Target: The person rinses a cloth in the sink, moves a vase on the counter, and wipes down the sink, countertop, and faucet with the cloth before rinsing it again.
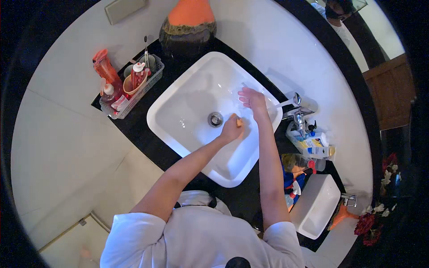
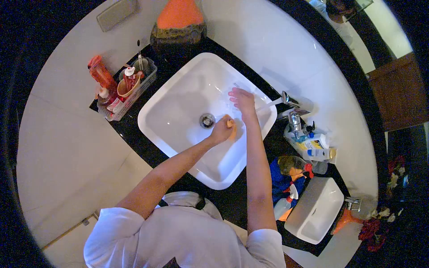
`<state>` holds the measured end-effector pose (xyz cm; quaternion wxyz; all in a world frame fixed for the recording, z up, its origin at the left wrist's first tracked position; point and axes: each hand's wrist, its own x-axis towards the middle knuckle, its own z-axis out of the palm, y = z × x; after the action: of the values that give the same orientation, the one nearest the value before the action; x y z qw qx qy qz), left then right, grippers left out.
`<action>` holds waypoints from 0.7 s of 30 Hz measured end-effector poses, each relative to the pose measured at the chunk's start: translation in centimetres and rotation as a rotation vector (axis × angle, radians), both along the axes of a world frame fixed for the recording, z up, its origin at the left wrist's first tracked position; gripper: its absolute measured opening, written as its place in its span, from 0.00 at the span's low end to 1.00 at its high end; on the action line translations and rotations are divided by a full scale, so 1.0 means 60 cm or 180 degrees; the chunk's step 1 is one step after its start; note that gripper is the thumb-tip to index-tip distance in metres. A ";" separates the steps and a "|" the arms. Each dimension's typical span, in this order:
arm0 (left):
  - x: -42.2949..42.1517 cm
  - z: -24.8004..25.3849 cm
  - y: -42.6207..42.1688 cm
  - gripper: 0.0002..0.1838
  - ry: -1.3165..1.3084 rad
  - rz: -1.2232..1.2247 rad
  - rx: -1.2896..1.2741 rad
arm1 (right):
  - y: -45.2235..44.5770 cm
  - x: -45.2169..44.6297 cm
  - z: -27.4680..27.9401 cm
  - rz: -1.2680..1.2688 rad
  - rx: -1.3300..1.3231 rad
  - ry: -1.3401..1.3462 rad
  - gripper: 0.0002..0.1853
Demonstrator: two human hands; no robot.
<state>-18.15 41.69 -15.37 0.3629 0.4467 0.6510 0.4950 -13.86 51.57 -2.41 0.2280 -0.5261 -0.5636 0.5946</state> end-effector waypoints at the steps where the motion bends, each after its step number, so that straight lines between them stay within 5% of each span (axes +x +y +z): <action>1: -0.001 -0.015 0.000 0.10 0.0052 -0.0207 0.0213 | 0.016 -0.009 -0.011 -0.0011 0.0004 -0.0003 0.22; 4: -0.008 0.005 -0.008 0.09 0.0171 -0.0216 0.0209 | 0.038 -0.041 -0.021 -0.0385 -0.0152 0.1096 0.20; 7: -0.017 0.009 -0.005 0.10 -0.0128 -0.0379 -0.0005 | 0.057 -0.057 -0.041 -0.1116 -0.1289 0.2296 0.19; 10: -0.014 -0.020 0.005 0.15 -0.0214 -0.0414 -0.0031 | 0.078 -0.018 -0.155 -0.0565 -0.2230 0.2236 0.19; 14: -0.011 0.009 -0.004 0.12 -0.0119 -0.0060 -0.0233 | -0.022 -0.052 -0.087 -0.0773 -0.1859 0.1911 0.19; 17: -0.005 -0.030 0.010 0.10 0.1297 -0.0221 0.1125 | -0.085 -0.096 -0.055 -0.0559 -0.2282 0.2267 0.19; 21: 0.000 0.010 0.006 0.12 0.0290 -0.0082 -0.0398 | -0.210 -0.200 -0.005 0.1902 -0.0951 0.0688 0.19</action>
<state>-18.15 42.05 -14.77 0.3665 0.4536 0.6906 0.4278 -25.86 38.97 -2.73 0.0227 -0.2995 -0.5720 0.7633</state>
